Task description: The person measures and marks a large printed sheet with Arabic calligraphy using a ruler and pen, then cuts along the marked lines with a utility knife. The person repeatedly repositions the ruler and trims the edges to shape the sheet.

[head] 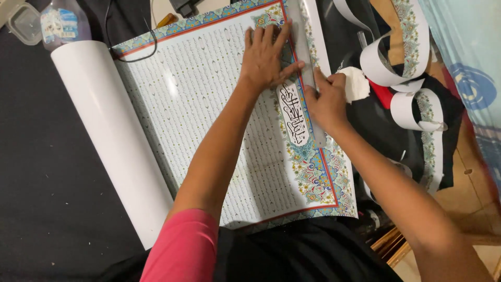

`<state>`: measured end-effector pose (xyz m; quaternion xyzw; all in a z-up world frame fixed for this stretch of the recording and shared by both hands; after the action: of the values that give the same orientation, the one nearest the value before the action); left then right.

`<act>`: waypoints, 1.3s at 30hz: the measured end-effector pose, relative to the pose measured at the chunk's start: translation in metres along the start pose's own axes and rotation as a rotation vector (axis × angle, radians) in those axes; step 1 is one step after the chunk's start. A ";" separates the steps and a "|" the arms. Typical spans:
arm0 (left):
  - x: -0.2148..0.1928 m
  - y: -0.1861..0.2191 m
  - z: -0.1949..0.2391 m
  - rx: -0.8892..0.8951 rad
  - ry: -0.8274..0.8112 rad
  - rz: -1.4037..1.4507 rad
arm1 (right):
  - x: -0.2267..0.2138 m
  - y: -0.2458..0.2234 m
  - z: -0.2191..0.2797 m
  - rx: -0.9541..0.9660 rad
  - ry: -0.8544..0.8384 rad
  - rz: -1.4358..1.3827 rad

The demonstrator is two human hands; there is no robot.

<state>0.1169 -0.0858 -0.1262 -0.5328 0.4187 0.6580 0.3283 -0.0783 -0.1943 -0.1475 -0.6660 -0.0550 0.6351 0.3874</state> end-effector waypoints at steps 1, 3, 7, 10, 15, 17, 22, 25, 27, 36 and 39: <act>-0.003 -0.001 -0.003 -0.046 -0.097 -0.055 | -0.001 -0.002 0.001 -0.053 0.001 -0.003; -0.010 0.000 -0.007 -0.082 -0.203 -0.107 | -0.014 0.009 0.004 -0.093 0.002 -0.008; -0.017 0.005 -0.011 -0.105 -0.342 -0.023 | -0.070 0.041 0.032 -0.084 0.132 0.401; -0.024 0.000 -0.021 -0.072 -0.362 0.015 | -0.095 0.062 0.045 -0.088 0.116 0.617; -0.003 0.001 -0.021 0.019 -0.235 0.094 | -0.107 0.094 0.070 0.006 0.155 0.445; -0.006 0.000 -0.022 -0.024 -0.300 0.103 | -0.119 0.084 0.071 0.036 0.179 0.315; -0.002 -0.003 -0.020 0.042 -0.141 0.149 | -0.118 0.119 0.044 0.113 0.075 0.600; -0.009 -0.009 -0.014 0.026 -0.223 0.135 | -0.117 0.132 0.029 0.096 0.032 0.760; -0.005 -0.008 -0.015 0.031 -0.252 0.116 | -0.131 0.110 0.033 0.061 0.068 0.848; -0.008 -0.005 -0.010 -0.027 -0.354 0.030 | -0.063 0.005 0.063 0.067 -0.188 0.310; -0.010 -0.003 -0.011 -0.014 -0.262 0.037 | -0.038 0.014 0.072 -0.191 -0.008 0.595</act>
<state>0.1260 -0.0945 -0.1181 -0.4366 0.3774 0.7309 0.3644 -0.1550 -0.1937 -0.1174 -0.6839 0.0812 0.7150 0.1200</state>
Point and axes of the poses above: each hand's wrist, its own z-axis away from the middle knuckle, its own x-axis out of the palm, y = z × x, the point moved 3 cm from there along -z, towards the middle knuckle, and after that the axes turned 14 degrees about -y, right-handed, at the moved point
